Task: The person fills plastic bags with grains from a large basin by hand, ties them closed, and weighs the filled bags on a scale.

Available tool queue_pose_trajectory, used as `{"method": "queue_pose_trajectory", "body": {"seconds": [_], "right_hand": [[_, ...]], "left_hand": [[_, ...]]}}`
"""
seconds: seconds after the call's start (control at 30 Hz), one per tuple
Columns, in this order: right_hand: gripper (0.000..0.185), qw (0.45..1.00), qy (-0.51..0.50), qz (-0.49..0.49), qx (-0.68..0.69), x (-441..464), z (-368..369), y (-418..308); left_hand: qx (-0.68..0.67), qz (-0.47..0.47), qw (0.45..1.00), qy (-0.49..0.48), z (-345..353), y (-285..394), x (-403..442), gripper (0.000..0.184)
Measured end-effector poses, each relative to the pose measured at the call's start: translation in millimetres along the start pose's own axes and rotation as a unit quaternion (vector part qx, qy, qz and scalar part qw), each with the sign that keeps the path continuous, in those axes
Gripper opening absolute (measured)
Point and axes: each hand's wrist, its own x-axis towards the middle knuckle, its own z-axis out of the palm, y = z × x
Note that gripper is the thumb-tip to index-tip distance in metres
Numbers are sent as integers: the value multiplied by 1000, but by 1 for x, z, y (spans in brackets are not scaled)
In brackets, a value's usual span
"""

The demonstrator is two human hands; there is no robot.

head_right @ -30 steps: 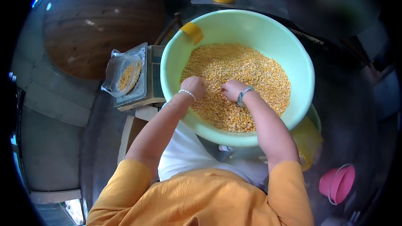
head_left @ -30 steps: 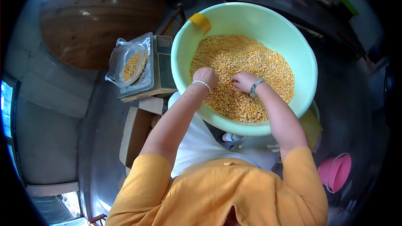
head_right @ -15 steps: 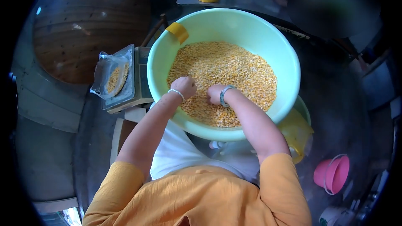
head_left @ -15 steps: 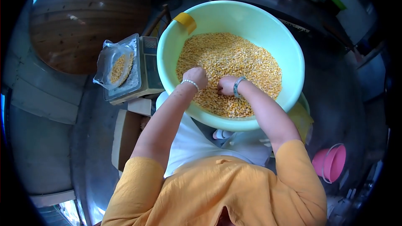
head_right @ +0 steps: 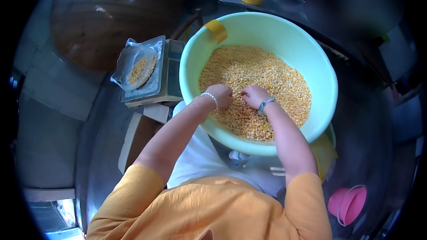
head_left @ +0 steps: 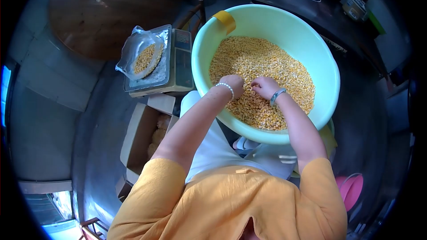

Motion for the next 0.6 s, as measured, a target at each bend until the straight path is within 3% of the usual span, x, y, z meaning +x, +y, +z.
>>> {"method": "queue_pose_trajectory", "body": {"seconds": [0.2,0.43,0.5,0.6], "right_hand": [[22,1000,-19,18,-10,-2,0,-5],[17,1000,-1,0,4,-1,9,4],[16,999,-37,10,-2,-1,10,3],[16,1000,-9,-8,18,0,21,12]], "left_hand": [[-100,1,971,217,4,-4,3,16],[-101,-13,972,210,4,0,0,14],[-145,-8,956,255,1,2,-5,13],[-238,20,910,338,0,0,-5,12]]}}
